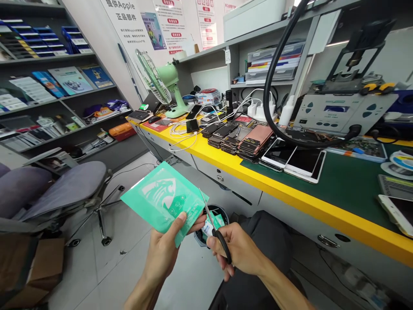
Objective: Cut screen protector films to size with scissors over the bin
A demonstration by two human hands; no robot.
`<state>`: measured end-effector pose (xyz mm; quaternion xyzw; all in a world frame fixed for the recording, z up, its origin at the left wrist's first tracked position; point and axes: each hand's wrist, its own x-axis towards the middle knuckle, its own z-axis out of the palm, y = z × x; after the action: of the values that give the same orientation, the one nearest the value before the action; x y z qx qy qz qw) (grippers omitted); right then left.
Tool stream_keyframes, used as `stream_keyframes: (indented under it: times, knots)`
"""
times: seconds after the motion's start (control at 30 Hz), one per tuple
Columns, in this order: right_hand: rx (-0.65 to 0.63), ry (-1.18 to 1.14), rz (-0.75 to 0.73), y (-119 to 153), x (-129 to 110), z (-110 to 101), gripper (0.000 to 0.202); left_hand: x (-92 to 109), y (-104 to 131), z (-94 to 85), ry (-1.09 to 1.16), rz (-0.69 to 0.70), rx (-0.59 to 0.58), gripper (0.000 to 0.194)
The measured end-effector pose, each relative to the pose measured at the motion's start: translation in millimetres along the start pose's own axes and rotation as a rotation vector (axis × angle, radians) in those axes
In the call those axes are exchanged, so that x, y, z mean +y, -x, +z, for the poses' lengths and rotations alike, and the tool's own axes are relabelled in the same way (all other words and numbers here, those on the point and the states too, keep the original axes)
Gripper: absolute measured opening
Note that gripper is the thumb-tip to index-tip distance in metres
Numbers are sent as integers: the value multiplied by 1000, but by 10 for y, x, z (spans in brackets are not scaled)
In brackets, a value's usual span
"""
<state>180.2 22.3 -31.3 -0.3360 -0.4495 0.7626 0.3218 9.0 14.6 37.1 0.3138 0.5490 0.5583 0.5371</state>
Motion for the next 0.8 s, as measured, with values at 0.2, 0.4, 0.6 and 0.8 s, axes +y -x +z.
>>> stream_keyframes:
  times: [0.2, 0.4, 0.6, 0.8]
  knots:
    - [-28, 24, 43, -106, 72, 59, 49, -17, -52, -187, -3, -2, 19, 52]
    - [-56, 56, 76, -162, 97, 66, 50, -43, -125, -350, -12, -39, -44, 38]
    - [-88, 70, 74, -172, 127, 34, 50, -40, -176, -424, -19, -35, -95, 36]
    - [-191, -16, 29, -113, 66, 12, 54, 57, -175, -410, 2, -40, -158, 29]
